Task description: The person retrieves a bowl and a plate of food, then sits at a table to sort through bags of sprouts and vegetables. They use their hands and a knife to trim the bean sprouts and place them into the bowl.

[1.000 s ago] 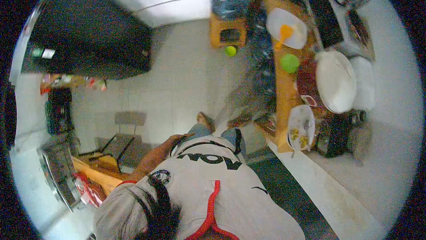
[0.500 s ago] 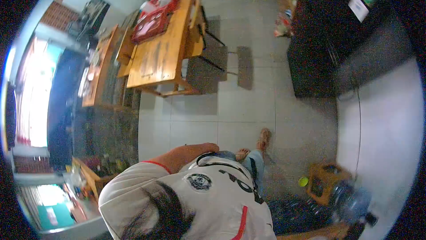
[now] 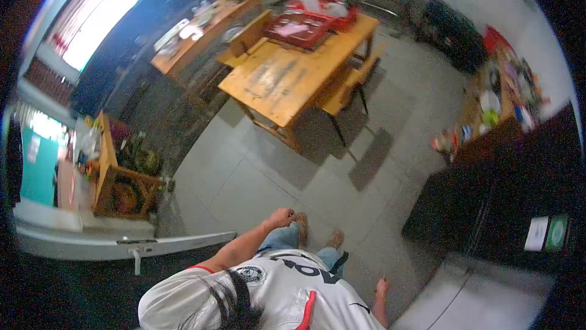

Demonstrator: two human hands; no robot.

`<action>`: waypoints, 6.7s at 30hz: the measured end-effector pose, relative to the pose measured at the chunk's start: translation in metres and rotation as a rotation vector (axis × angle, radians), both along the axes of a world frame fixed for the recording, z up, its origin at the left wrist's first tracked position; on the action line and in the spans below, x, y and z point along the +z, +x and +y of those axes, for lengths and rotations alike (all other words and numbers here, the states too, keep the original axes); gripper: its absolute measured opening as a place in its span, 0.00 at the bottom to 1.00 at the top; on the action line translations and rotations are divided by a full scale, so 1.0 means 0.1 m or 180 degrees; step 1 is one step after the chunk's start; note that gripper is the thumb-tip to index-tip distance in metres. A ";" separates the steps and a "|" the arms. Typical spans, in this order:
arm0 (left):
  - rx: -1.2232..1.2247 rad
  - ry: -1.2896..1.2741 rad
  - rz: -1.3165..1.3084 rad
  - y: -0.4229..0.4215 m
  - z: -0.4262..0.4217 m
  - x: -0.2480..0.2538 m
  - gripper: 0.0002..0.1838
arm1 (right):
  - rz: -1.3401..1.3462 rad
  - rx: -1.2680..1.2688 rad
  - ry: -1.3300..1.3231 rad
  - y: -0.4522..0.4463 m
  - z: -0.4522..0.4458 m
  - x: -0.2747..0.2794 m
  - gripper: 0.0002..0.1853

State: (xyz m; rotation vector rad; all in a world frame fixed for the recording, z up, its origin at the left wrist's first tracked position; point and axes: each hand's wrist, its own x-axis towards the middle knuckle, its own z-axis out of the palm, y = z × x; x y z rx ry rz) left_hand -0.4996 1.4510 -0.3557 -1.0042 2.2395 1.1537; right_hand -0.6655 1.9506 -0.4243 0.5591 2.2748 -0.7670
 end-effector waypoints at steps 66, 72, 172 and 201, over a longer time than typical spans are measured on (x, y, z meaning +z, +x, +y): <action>0.5536 0.1715 0.0550 7.23 -8.37 -1.01 0.24 | -0.0684 0.5229 -0.1333 4.65 -16.37 0.76 0.13; 0.5353 0.0214 0.0055 8.07 -7.81 -0.86 0.16 | -0.0738 0.5589 -0.1497 5.87 -15.63 0.62 0.31; 0.5333 -0.2083 -0.1219 2.04 -14.56 -0.46 0.18 | -0.1462 0.4740 -0.1137 -1.91 -21.27 1.06 0.26; 0.5373 -0.3829 -0.1163 3.17 -13.62 -1.58 0.25 | 0.1996 0.6058 -0.3319 -2.84 -21.53 0.21 0.08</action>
